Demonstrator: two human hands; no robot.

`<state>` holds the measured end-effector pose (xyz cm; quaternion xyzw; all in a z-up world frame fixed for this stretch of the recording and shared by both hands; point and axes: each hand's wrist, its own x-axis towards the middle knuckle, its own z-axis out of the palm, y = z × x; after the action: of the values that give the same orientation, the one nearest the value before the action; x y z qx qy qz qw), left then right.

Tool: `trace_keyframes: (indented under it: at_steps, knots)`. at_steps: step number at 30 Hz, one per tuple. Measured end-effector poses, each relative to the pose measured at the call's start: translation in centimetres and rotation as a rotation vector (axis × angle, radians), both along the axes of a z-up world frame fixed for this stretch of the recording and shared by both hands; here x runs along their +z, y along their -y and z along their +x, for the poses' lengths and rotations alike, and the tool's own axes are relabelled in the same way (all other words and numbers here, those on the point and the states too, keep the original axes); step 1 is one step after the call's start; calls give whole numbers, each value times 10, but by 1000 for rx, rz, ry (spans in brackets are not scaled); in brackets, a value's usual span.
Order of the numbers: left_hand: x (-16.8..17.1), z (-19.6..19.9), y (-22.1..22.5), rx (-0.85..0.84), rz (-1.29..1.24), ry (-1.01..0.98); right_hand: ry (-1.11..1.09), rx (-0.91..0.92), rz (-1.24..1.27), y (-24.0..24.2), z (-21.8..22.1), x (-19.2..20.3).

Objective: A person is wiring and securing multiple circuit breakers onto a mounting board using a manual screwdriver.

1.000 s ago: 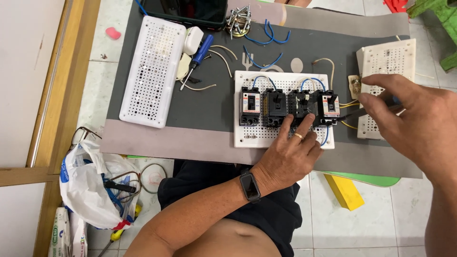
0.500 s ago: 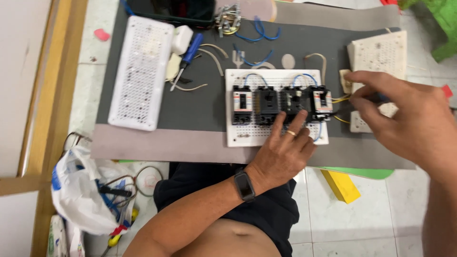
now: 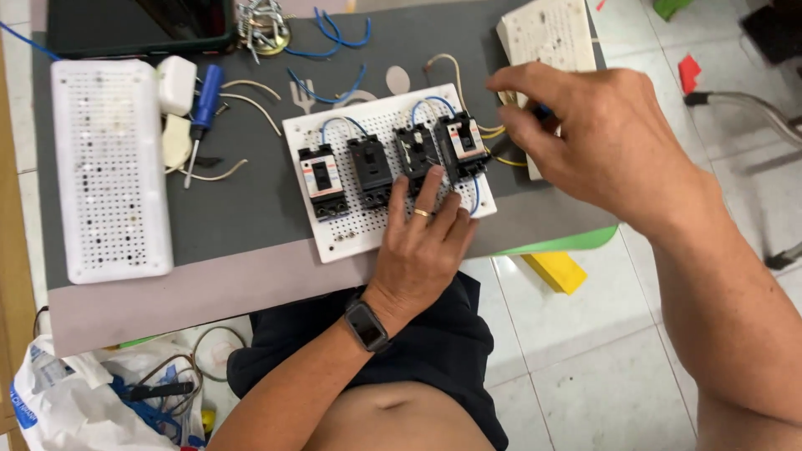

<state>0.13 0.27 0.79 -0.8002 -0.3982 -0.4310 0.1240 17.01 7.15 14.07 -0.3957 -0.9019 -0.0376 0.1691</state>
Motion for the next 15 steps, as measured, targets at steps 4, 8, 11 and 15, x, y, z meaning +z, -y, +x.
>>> trace_keyframes:
  at_steps: [4,8,11,15]
  knots:
    - [-3,3,-2,16,27,8,-67,66,-274,8,-13,22]
    - [-5,2,-1,14,-4,-27,15,8,-317,8,-12,33]
    - [-4,2,-1,6,-16,-14,56,-37,-422,9,-10,37]
    - [0,2,0,-9,-32,12,27,-68,-215,9,-9,17]
